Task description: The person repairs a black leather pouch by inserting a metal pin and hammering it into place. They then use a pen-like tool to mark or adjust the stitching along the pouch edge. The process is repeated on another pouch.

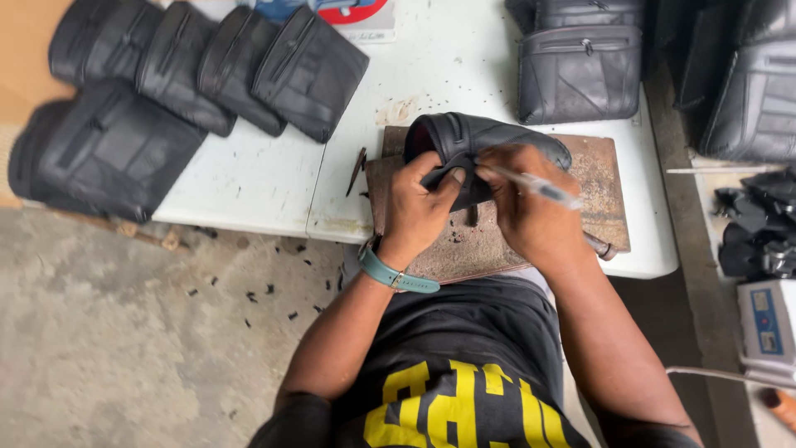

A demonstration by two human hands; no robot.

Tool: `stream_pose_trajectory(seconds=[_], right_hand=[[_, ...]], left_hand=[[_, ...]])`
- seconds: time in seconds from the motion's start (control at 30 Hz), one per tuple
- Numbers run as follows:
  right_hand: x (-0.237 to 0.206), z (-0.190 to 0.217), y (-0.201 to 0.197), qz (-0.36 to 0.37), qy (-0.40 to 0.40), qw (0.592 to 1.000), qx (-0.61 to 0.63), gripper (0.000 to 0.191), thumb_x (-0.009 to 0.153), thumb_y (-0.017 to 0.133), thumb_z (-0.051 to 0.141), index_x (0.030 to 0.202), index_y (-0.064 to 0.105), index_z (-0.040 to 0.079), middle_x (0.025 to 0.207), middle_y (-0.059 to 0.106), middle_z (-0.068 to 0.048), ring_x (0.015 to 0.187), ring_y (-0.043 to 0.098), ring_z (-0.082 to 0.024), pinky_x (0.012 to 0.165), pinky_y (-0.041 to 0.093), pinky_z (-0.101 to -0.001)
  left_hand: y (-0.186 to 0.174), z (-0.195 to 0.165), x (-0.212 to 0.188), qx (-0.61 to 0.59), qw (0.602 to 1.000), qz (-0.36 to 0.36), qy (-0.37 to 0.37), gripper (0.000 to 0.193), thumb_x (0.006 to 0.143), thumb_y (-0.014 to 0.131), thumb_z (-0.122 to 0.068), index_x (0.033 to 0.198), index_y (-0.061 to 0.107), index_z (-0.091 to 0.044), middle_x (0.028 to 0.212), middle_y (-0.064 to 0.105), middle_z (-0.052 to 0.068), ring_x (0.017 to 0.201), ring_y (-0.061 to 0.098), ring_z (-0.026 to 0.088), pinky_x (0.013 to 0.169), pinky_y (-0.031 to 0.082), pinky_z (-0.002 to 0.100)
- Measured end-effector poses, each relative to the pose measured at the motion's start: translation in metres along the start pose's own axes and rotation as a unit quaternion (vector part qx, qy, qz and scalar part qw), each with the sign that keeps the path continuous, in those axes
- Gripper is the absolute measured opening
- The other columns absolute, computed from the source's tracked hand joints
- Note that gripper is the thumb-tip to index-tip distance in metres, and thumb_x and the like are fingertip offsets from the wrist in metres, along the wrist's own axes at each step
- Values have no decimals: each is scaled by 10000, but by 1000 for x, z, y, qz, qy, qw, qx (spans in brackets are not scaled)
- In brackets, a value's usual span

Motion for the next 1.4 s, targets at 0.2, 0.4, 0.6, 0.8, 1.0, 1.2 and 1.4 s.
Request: stream_pose_trajectory(seconds=[0.2,0.4,0.6,0.8,1.0,1.2,1.4], right_hand=[[2,-2,-5,5,7,999,35,150,968,694,-7,1090,608,1,1068,713,-145,916,710,-347,740,572,-408],[-5,-12,-17,-10,57,992,111,110,972,695,43,1040,611,22,1027,707,-120,897,733,-283,733,577,-389],[-21,-11,-17,36,39,994,94,170,963,720,39,1058,580,14,1058,720,-113,934,745,-300,752,591,-389],[-21,-2,-15,38,-9,999,24,232,880,699,-60,1070,603,33,1000,698,-136,866,728,-329,698,588,-402],[-23,3,-17,30,-38,999,9,246,876,671,-77,1080,587,31,1025,693,-134,889,728,-333,715,591,-395],[-28,2,-13,21,6,1000,-9,174,957,692,-11,1092,584,14,995,705,-137,842,728,-324,685,594,-391],[-26,3,-15,26,37,999,-27,134,979,678,41,1071,583,21,982,715,-139,823,730,-320,679,585,-399]], left_hand=[[3,-3,0,-1,1000,14,-3,85,965,714,-66,1012,698,3,841,723,44,764,609,50,665,507,251],[0,-14,7,46,999,19,-6,119,957,720,-103,1028,724,-8,831,751,49,732,649,76,661,523,251],[3,-17,3,39,998,43,18,161,990,706,-153,1078,716,-17,918,773,67,816,700,98,725,558,272],[6,-17,3,44,998,45,4,156,991,701,-152,1079,718,-24,896,769,69,800,694,99,712,551,278],[10,-19,2,19,999,49,8,140,993,692,-144,1058,708,-21,881,765,59,775,675,85,697,547,280],[14,-19,-1,46,997,48,26,150,996,687,-157,973,666,-10,796,715,92,683,627,71,626,510,286],[16,-19,0,76,996,52,2,264,998,709,-172,856,580,10,650,566,112,575,481,109,519,417,327]])
Point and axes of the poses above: each hand's wrist, its own x-axis towards the middle knuckle, its own y-axis out of the palm, z = x × y, the point moved 4 cm from there along x, towards the middle knuckle
